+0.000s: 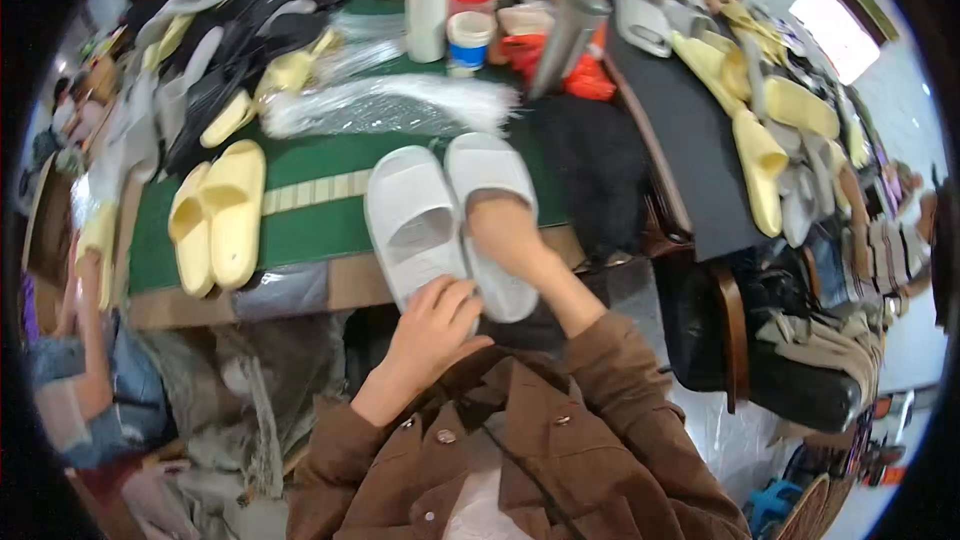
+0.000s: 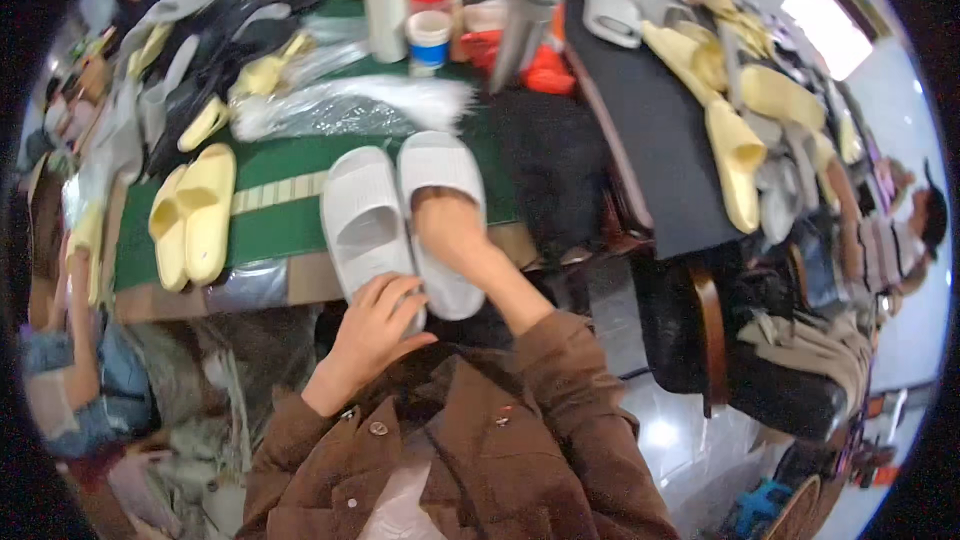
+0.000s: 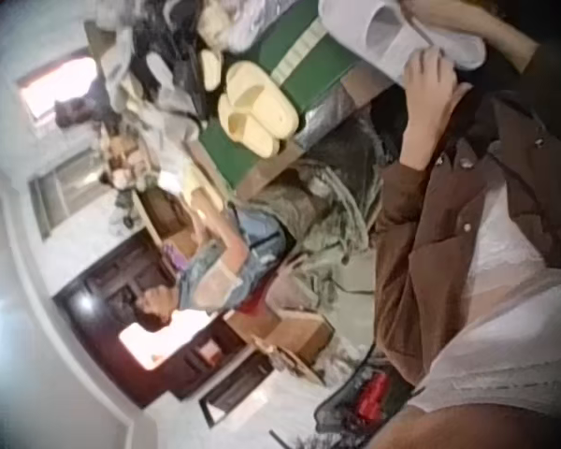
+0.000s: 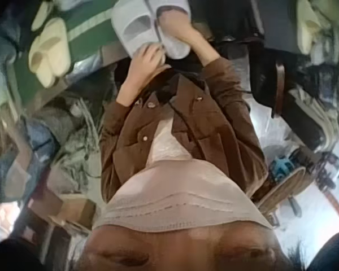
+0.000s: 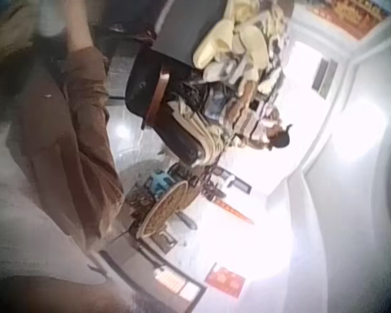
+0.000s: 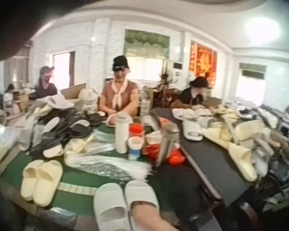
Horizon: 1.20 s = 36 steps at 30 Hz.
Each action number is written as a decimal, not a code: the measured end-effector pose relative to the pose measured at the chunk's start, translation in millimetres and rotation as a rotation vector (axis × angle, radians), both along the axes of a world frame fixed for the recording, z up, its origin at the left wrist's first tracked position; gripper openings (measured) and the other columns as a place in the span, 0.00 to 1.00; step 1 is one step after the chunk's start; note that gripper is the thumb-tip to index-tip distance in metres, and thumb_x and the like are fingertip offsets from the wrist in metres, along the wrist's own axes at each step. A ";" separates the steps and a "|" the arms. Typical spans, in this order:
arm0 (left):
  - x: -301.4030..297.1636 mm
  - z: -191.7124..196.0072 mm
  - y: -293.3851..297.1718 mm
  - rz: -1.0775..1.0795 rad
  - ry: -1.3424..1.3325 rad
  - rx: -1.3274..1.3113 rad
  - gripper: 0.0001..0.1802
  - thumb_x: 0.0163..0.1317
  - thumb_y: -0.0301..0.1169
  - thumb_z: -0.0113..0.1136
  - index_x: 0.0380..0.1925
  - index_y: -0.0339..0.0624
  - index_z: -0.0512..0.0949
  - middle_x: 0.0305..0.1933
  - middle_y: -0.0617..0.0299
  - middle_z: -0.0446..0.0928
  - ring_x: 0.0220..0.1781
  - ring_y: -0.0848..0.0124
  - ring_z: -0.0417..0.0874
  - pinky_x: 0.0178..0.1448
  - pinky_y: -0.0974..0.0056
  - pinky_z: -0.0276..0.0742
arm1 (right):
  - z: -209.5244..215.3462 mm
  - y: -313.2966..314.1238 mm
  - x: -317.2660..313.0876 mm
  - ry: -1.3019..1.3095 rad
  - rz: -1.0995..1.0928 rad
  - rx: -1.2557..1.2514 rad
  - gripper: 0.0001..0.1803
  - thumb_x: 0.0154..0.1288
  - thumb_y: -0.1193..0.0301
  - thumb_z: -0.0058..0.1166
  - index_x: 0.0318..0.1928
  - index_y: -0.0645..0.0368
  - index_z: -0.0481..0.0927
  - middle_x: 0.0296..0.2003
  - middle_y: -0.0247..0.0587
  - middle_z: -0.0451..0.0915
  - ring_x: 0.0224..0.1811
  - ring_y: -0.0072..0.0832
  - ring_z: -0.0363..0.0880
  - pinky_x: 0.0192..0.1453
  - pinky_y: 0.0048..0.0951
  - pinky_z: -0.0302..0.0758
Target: The person assembles pairs of plastic slippers by hand at a workbench. They pick up individual slipper halves, align them, and press them together to form complete pairs. The person handles both yellow and white slippers, repeatedly picking up components and joining them before placing the finished pairs on the table.
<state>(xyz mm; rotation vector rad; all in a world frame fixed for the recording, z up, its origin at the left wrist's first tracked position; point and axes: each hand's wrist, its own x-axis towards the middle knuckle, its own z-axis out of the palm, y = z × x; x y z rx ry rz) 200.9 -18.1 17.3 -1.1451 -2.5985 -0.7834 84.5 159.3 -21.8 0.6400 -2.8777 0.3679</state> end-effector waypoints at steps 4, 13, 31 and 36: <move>3.1 -6.0 12.2 0.044 0.058 0.008 0.28 0.47 0.38 0.72 0.45 0.37 0.74 0.52 0.54 0.71 0.54 0.54 0.72 0.55 0.52 0.68 | -8.2 -6.1 -2.8 0.044 -0.088 -0.150 0.11 0.55 0.70 0.53 0.33 0.66 0.79 0.29 0.56 0.80 0.32 0.46 0.82 0.36 0.44 0.77; -2.1 -13.1 71.8 0.212 0.045 -0.077 0.31 0.39 0.38 0.74 0.44 0.38 0.74 0.46 0.52 0.71 0.47 0.54 0.70 0.49 0.55 0.63 | -1.7 -4.6 -1.5 0.049 -0.033 -0.206 0.13 0.61 0.70 0.49 0.36 0.70 0.80 0.37 0.58 0.80 0.41 0.49 0.81 0.44 0.44 0.78; -6.9 -11.6 57.3 -0.092 -0.226 0.391 0.03 0.56 0.24 0.63 0.30 0.36 0.80 0.31 0.55 0.76 0.37 0.55 0.77 0.40 0.57 0.74 | -11.5 5.2 -10.7 -0.046 0.053 -0.202 0.16 0.61 0.68 0.49 0.42 0.71 0.76 0.37 0.63 0.79 0.40 0.54 0.80 0.45 0.48 0.78; 0.7 13.7 36.8 -0.058 -0.334 0.442 0.02 0.58 0.23 0.60 0.30 0.35 0.79 0.41 0.53 0.77 0.37 0.59 0.77 0.42 0.61 0.74 | -5.2 2.3 -2.8 -0.008 0.003 -0.314 0.15 0.62 0.69 0.48 0.42 0.70 0.76 0.35 0.64 0.79 0.38 0.57 0.79 0.44 0.48 0.77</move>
